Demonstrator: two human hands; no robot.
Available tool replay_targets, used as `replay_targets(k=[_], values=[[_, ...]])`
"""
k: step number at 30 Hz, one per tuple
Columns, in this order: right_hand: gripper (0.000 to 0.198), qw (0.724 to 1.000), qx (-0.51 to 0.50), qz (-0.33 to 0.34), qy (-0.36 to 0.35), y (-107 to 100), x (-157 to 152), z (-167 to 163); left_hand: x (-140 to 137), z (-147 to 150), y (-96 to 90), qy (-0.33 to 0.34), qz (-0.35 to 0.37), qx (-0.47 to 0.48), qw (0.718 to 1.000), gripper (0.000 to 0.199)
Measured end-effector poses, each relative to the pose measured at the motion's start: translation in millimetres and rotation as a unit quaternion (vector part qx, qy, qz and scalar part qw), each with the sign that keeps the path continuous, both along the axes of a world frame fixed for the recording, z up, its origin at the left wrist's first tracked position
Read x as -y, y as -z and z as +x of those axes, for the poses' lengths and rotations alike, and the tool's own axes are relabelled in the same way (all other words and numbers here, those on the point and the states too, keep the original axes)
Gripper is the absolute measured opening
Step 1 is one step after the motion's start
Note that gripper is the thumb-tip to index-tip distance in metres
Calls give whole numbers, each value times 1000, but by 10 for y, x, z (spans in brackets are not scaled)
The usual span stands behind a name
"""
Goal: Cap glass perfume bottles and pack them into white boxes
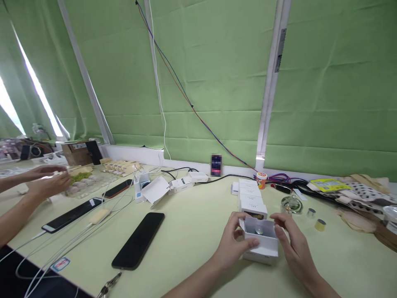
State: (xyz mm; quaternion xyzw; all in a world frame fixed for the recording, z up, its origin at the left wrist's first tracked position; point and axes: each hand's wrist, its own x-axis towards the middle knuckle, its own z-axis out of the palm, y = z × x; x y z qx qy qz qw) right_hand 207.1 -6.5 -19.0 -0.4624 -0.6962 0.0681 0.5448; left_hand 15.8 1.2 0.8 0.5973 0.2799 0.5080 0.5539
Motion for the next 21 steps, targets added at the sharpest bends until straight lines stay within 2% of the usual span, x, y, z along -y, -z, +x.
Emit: replay_targets(k=[4,9,12,16,21], values=[[27,997,-3,35,-62,-53,36,-25,-12,-3,8,-10,26,11,1000,33],[22,994,-11,58,-87,-115,61,-44,-8,6,-4,-23,24,7,999,32],[22,994,-7,60,-89,-125,49,-37,24,8,-18,-16,2,17,1000,38],[22,993,2,69,-93,-124,34,-28,45,25,24,-2,-41,66,997,56],[23,994,0,65,-92,-127,40,-57,48,53,59,-17,-26,71,997,51]])
